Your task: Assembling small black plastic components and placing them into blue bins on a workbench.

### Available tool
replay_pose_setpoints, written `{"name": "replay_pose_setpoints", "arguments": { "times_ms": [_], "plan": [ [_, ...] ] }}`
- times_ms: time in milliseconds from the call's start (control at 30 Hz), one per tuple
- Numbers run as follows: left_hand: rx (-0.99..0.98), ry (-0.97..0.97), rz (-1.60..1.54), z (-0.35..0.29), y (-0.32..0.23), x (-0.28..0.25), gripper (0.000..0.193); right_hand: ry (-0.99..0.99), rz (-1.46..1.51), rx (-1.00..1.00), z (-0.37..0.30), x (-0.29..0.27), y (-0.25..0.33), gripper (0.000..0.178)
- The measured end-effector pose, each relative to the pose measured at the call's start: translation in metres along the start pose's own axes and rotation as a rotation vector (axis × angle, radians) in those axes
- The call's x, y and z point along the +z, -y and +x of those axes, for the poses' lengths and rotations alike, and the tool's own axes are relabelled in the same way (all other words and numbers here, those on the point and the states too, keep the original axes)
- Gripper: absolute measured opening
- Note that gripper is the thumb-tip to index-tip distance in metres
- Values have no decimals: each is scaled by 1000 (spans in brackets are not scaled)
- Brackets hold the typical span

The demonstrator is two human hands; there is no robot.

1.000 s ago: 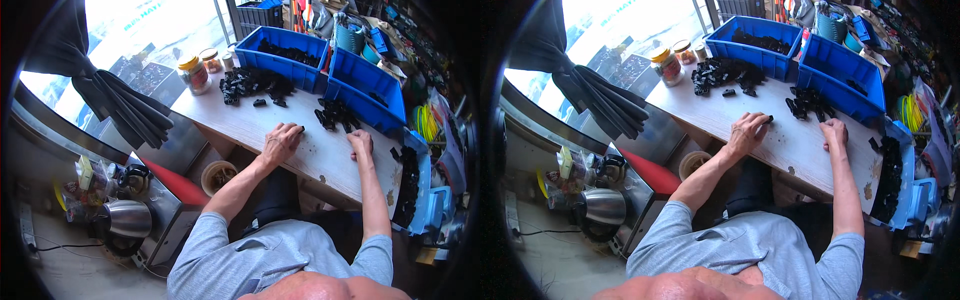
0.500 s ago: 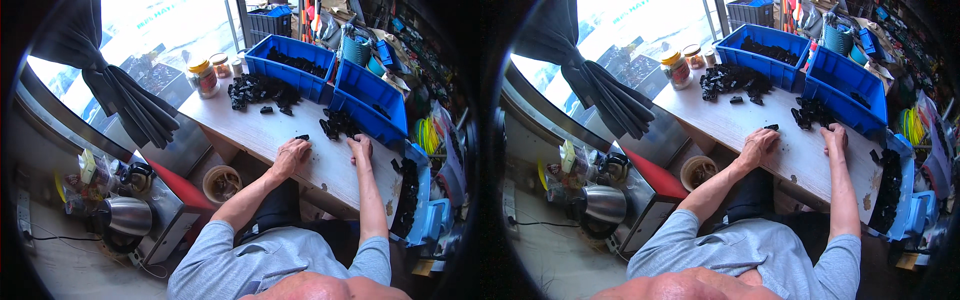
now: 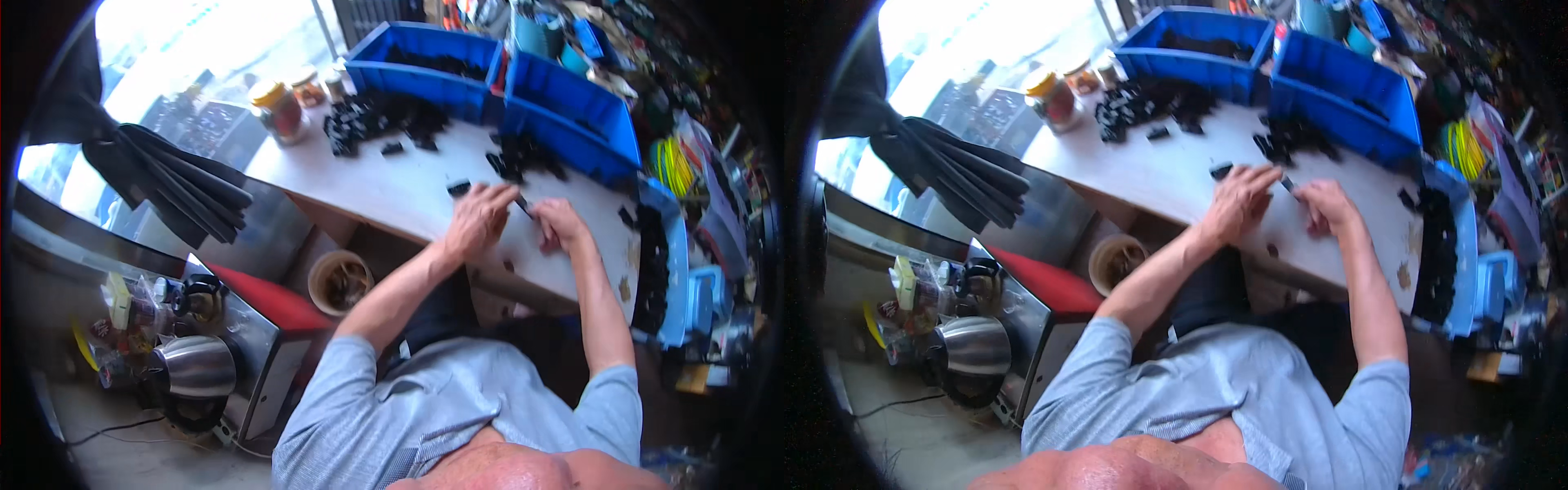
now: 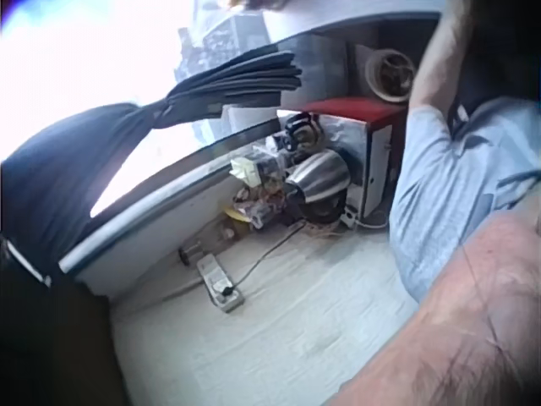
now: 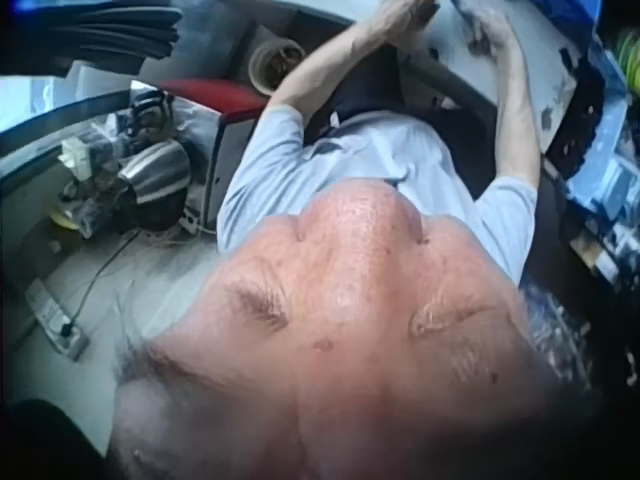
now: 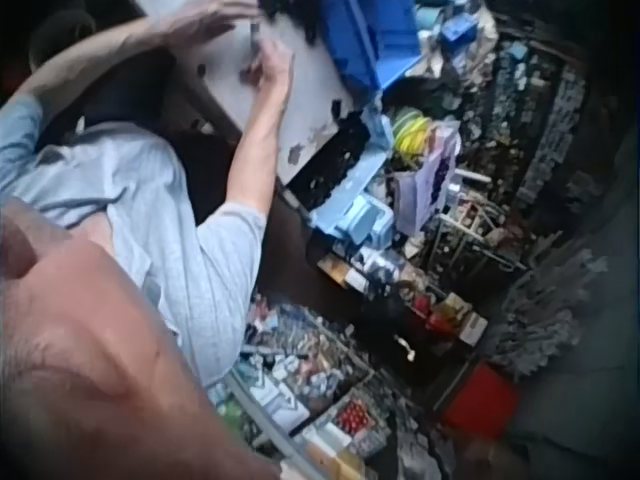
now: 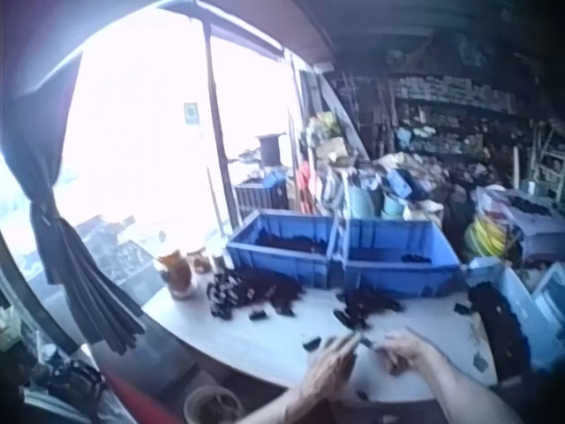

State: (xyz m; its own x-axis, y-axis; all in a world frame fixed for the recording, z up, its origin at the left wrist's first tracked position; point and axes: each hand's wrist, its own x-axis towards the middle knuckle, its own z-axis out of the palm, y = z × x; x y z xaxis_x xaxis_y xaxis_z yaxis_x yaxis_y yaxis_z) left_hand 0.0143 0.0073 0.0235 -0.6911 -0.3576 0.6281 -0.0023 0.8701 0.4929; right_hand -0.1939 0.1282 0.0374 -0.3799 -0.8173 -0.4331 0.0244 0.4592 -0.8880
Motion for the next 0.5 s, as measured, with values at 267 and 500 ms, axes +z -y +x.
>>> {"name": "replay_pose_setpoints", "arguments": {
  "times_ms": [267,500],
  "plan": [
    [-24,202,153,11,16,19,21,-78,-99,104,-8,23,16,33],
    [-113,-197,231,-4,17,-8,30,-239,-96,50,-25,36,16,48]
  ]
}}
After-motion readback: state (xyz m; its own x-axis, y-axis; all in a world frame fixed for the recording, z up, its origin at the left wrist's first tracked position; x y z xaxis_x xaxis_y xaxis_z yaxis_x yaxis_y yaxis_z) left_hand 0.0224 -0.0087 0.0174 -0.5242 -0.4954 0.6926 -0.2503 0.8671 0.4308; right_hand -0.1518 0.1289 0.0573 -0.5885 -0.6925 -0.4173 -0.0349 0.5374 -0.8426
